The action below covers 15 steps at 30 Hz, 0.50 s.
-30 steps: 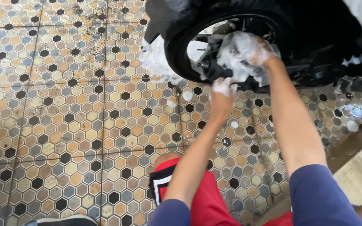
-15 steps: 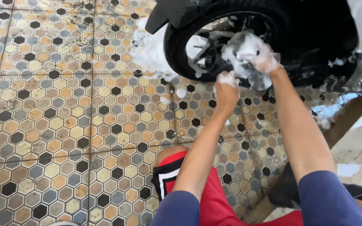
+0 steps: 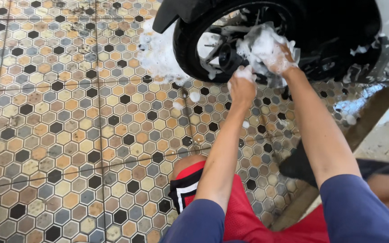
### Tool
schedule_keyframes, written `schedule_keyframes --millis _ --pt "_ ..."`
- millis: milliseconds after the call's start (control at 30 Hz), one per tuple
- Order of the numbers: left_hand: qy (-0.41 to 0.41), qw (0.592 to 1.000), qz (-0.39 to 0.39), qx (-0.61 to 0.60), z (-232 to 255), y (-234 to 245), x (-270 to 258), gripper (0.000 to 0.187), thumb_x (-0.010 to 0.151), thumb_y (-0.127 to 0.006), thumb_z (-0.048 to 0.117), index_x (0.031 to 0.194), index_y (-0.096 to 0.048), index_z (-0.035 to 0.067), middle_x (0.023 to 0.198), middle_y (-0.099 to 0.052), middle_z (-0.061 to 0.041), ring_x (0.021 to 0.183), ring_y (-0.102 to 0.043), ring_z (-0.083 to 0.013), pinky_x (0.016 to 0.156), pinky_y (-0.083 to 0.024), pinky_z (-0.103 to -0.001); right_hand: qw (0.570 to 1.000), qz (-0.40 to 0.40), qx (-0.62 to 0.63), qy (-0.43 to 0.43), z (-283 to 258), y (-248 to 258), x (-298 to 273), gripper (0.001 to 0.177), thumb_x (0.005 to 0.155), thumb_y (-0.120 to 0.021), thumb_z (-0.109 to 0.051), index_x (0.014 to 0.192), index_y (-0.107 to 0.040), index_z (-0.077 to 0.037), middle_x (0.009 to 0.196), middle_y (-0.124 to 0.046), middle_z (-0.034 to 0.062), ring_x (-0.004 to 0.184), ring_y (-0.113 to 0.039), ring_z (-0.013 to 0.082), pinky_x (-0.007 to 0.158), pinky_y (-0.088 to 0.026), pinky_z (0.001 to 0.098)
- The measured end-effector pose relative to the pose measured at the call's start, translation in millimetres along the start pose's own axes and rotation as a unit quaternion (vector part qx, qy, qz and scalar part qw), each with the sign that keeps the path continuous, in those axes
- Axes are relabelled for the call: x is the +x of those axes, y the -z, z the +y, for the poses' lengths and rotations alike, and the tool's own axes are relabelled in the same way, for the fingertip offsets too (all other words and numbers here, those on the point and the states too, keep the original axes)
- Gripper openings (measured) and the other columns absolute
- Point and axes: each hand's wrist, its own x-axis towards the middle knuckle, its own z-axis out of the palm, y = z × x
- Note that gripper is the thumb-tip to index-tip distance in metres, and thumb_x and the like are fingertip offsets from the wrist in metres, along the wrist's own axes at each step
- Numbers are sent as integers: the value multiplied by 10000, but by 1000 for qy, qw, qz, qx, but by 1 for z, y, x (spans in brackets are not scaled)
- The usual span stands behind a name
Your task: The person scrubs the front wheel and lower body of a motorcycle with a soapy sponge, moving around the vehicle to reach different areas. They focus on the tire, spokes, and fender, applying soap and rubbing the surfaces.
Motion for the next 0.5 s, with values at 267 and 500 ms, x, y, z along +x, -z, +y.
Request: schedule_keyframes --millis 267,500 --pt "69 996 -57 -15 -5 -3 -1 83 890 -706 220 961 -734 189 916 -699 -80 928 -730 -374 826 -610 -512 999 -14 30 -35 52 -26 50 1177 844 -900 -459 1628 -52 -235 1275 -671 262 1209 -625 470 1051 -514 560" --pt "50 996 -68 8 -8 7 -9 90 921 -659 226 986 -720 212 912 -670 -66 913 -708 -370 796 -599 -510 965 72 -28 249 -41 3 -8 468 974 -682 -602 1262 -624 -238 1078 -696 39 1121 -677 280 975 -507 392"
